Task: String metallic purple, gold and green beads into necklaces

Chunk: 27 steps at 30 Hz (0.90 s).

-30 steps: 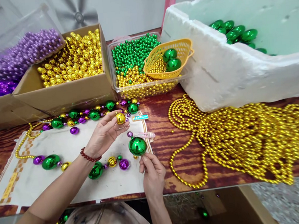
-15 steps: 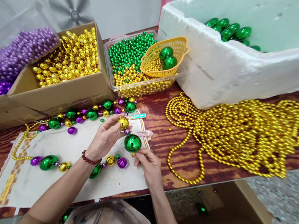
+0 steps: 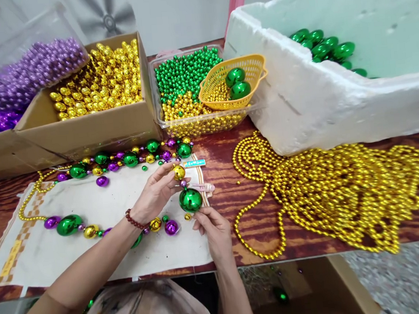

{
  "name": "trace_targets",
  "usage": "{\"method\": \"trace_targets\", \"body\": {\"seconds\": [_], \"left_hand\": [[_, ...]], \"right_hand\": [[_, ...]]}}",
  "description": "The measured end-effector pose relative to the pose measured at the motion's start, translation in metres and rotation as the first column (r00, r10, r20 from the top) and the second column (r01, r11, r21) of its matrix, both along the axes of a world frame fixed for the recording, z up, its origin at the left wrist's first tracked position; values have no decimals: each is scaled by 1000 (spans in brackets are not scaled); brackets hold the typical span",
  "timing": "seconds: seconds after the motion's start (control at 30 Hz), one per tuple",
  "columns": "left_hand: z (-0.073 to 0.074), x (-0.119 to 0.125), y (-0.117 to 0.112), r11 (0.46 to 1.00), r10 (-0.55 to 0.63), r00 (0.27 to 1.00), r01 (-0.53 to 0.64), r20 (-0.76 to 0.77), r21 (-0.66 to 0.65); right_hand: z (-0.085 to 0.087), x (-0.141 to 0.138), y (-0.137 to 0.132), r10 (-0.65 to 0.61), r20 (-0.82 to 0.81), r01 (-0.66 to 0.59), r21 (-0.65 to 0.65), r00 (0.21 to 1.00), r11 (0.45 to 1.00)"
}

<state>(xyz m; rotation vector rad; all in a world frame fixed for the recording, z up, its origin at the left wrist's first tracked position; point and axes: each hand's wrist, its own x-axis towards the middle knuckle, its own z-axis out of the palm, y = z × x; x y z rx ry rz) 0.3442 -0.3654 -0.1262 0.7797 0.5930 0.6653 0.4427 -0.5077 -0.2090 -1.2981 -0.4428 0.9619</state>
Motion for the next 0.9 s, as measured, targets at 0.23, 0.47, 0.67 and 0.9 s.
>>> {"method": "trace_targets", "body": {"seconds": [0.23, 0.47, 0.67, 0.9], "left_hand": [[-13, 20, -5, 990, 94, 996, -94, 4, 102], [-27, 58, -11, 972, 172, 982, -156, -82, 175], [-20, 55, 1, 961, -4, 987, 48, -160, 274], [-23, 59, 3, 879, -326, 919, 381, -222, 287]], "right_hand": [[3, -1, 8, 8, 44, -7, -19, 999, 1000], [6, 4, 8, -27, 126, 34, -47, 992, 998], [33, 48, 19, -100, 266, 104, 2, 959, 995], [43, 84, 76, -92, 175, 69, 129, 980, 989]]}}
